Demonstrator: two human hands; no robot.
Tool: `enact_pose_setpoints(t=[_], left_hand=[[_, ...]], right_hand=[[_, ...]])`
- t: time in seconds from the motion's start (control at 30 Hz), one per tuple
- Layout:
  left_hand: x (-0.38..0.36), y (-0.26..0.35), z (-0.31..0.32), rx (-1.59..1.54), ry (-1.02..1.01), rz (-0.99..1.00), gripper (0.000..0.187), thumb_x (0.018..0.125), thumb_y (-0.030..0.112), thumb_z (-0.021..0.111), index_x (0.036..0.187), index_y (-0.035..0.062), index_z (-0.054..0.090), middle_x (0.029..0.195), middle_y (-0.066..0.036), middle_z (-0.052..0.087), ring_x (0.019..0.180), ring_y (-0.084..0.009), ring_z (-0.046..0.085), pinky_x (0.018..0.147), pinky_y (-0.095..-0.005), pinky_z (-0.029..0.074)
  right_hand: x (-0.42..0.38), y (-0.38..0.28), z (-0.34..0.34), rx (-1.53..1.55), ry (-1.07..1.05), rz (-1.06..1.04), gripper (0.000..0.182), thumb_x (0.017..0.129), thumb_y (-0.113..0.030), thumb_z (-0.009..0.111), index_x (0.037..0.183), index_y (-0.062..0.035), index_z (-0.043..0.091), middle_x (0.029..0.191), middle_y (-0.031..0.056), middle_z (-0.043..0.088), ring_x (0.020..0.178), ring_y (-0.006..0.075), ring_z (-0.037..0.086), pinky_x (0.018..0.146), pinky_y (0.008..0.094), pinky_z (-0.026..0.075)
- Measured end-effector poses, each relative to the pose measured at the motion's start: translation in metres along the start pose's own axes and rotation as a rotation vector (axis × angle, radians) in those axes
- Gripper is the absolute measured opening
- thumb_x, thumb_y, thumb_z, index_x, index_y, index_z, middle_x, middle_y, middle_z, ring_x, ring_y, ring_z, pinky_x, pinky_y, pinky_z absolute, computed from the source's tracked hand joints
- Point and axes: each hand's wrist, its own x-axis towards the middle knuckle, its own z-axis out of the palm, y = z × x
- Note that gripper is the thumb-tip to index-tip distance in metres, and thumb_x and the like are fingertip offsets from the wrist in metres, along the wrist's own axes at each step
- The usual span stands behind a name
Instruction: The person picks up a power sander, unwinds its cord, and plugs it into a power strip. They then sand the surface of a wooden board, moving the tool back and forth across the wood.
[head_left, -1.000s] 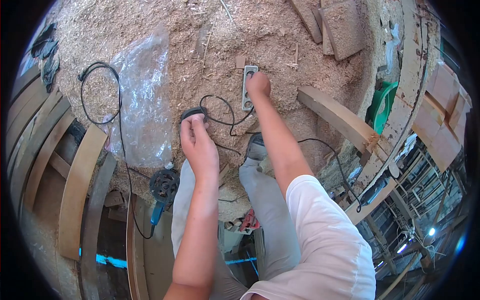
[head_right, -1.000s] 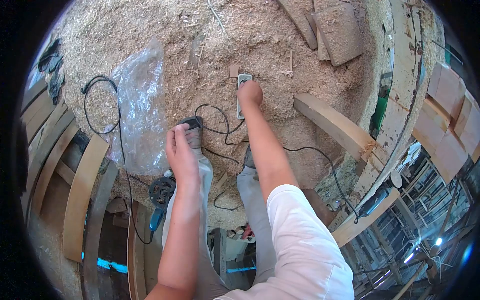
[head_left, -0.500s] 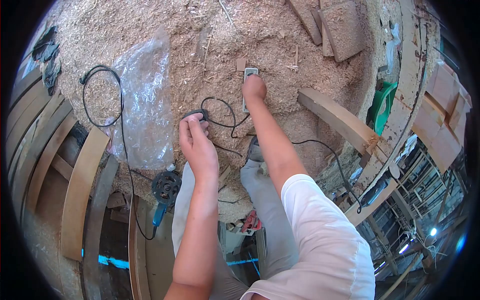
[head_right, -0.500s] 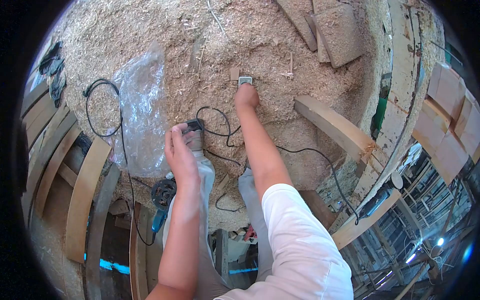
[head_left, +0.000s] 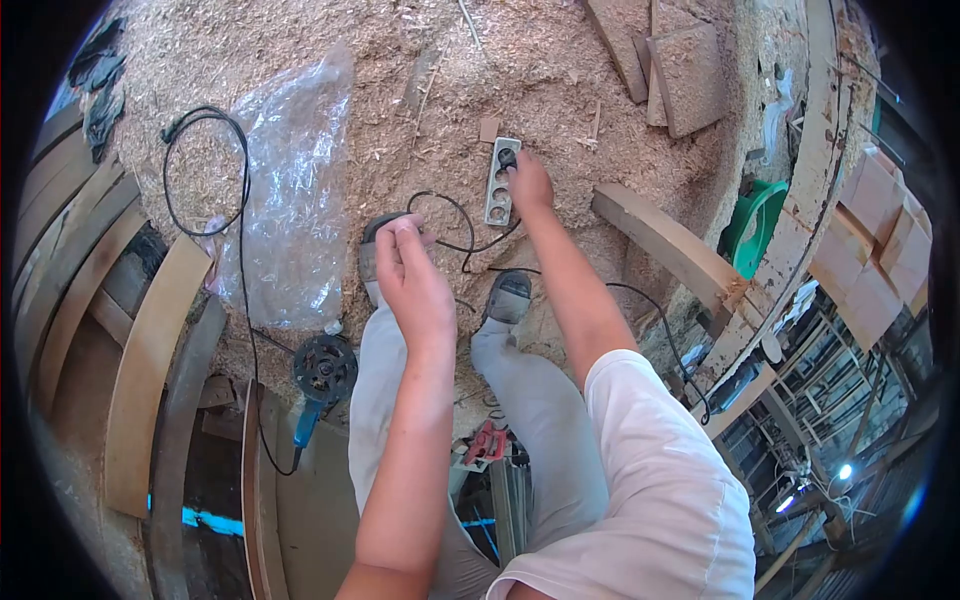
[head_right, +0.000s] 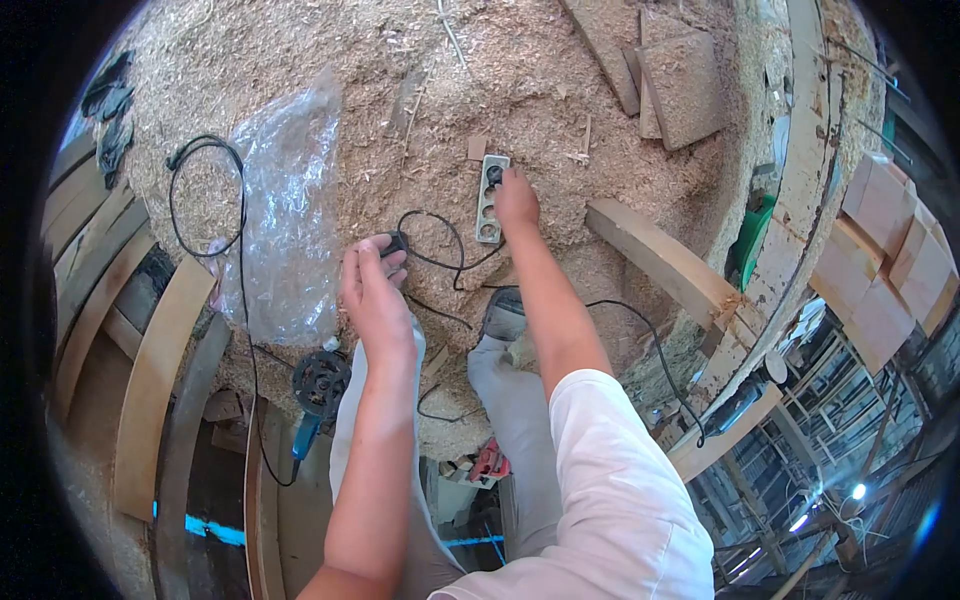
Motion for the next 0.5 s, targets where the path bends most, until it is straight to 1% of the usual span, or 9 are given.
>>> enact_pose_setpoints(t=[0.03,0.07,0.1,0.17,0.27,0.4,0.47,0.5], left_hand=[[-0.001,-0.001,0.001,-0.003,0.004,-0.001,0.029,0.114,0.026,0.047,0.116,0.0028,0.063,0.113,-0.005,0.067,0.098,-0.0159,0.062,0.092,-0.0316,0.048],[-0.002,0.000,0.003,-0.003,-0.006,0.015,0.032,0.113,0.030,0.047,0.117,0.0033,0.064,0.115,-0.007,0.068,0.101,-0.0179,0.064,0.090,-0.0332,0.050],[-0.003,0.001,0.005,-0.002,-0.016,0.032,0.036,0.112,0.034,0.047,0.118,0.0038,0.065,0.117,-0.009,0.069,0.103,-0.0199,0.067,0.088,-0.0348,0.051],[-0.004,0.004,0.011,-0.023,-0.022,0.015,0.035,0.112,0.034,0.047,0.118,0.0039,0.065,0.117,-0.008,0.069,0.102,-0.0198,0.067,0.087,-0.0344,0.051],[-0.009,0.011,0.019,-0.021,-0.036,-0.008,0.035,0.112,0.034,0.048,0.117,0.0038,0.065,0.114,-0.008,0.068,0.100,-0.0188,0.066,0.086,-0.0340,0.051],[-0.006,0.008,0.023,-0.039,-0.053,0.015,0.036,0.113,0.035,0.047,0.116,0.0036,0.065,0.112,-0.007,0.068,0.098,-0.0176,0.065,0.085,-0.0336,0.050],[-0.004,0.011,0.022,-0.032,-0.053,0.016,0.037,0.113,0.035,0.047,0.116,0.0035,0.065,0.112,-0.006,0.068,0.098,-0.0173,0.065,0.085,-0.0335,0.050],[-0.004,0.015,0.021,-0.055,-0.029,0.004,0.032,0.113,0.030,0.046,0.113,0.0024,0.064,0.108,-0.006,0.067,0.097,-0.0163,0.063,0.088,-0.0327,0.049]], right_hand=[[-0.001,0.005,0.003,0.028,0.047,-0.036,0.027,0.096,-0.015,0.066,0.120,-0.0030,0.064,0.111,0.0214,0.070,0.107,0.0445,0.068,0.091,0.0526,0.057],[-0.001,0.008,0.005,0.058,0.093,-0.071,0.029,0.092,-0.016,0.072,0.118,-0.0043,0.066,0.105,0.0206,0.071,0.107,0.0439,0.068,0.092,0.0517,0.056],[0.001,0.009,0.007,0.057,0.091,-0.075,0.029,0.092,-0.016,0.072,0.118,-0.0043,0.066,0.105,0.0206,0.071,0.107,0.0439,0.068,0.092,0.0517,0.056],[0.004,0.009,0.010,0.019,0.081,-0.086,0.026,0.091,-0.016,0.072,0.114,-0.0040,0.069,0.109,0.0214,0.071,0.106,0.0434,0.068,0.092,0.0506,0.056],[0.003,0.003,0.008,0.089,0.140,-0.088,0.028,0.091,-0.015,0.072,0.116,-0.0053,0.070,0.112,0.0206,0.072,0.105,0.0434,0.069,0.092,0.0503,0.056],[0.000,-0.006,-0.003,0.094,0.138,-0.105,0.028,0.091,-0.016,0.072,0.117,-0.0067,0.072,0.110,0.0216,0.073,0.102,0.0434,0.070,0.091,0.0510,0.057],[0.001,-0.010,-0.009,0.051,0.063,-0.014,0.024,0.090,-0.016,0.073,0.112,-0.0062,0.073,0.107,0.0218,0.073,0.099,0.0438,0.070,0.088,0.0521,0.058],[0.003,-0.011,-0.009,0.051,0.063,-0.014,0.024,0.090,-0.016,0.073,0.112,-0.0062,0.073,0.107,0.0218,0.073,0.099,0.0438,0.070,0.088,0.0521,0.058]])
